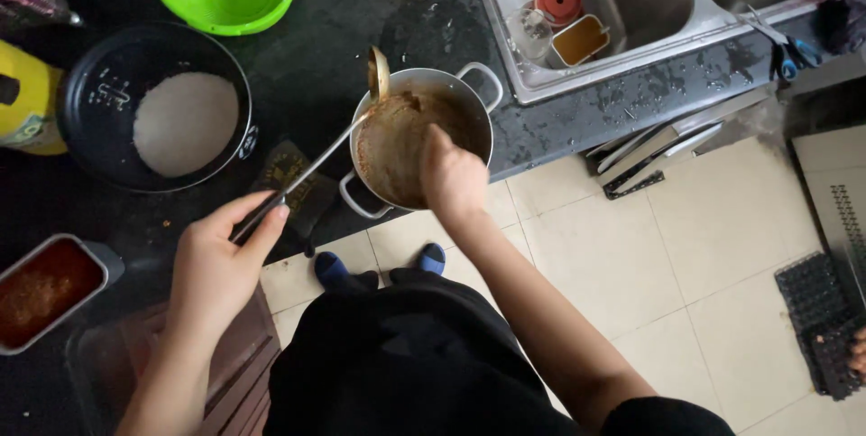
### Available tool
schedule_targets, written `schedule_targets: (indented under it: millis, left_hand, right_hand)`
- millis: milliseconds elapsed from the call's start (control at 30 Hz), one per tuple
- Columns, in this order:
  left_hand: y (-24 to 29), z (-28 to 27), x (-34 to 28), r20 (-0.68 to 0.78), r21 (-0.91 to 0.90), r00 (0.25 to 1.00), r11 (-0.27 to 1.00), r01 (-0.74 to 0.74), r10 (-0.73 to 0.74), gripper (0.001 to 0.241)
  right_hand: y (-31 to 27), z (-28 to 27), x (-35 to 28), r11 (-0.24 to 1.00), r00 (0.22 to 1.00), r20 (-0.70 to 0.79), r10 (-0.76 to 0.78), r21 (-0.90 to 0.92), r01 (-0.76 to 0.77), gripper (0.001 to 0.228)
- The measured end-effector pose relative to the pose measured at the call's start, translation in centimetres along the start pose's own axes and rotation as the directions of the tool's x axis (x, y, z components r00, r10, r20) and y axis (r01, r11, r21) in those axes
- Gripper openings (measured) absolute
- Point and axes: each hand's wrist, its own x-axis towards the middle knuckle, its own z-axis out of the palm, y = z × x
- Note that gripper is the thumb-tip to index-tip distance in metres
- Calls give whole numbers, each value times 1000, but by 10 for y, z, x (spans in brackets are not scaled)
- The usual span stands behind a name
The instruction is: Preparing sauce in a pot on a stove, transferring it into containers, and cleaning the pot in the sink.
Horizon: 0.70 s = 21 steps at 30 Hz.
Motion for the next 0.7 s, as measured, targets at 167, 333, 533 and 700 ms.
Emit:
schedule_targets:
  millis: [167, 333, 533, 700]
  left_hand:
    - [-13, -5, 4, -54, -162, 991, 978, -130, 123, 33]
    - [-18, -3, 4, -70, -184, 988, 972, -149, 139, 32]
    - [-12, -2, 6, -16, -203, 998, 977, -65, 64, 33]
    - [-18, 3, 9, -34, -214, 993, 969, -120, 115, 32]
  right_hand:
    - [-8, 5, -9, 945, 946, -67, -318, 51, 322, 28]
    - [-5, 8, -5, 967, 963, -88, -254, -22, 253, 27]
    - [-22, -15, -16, 883, 889, -5, -458, 113, 456, 24]
    - [-6, -28, -3, 899, 905, 3, -425, 119, 421, 20]
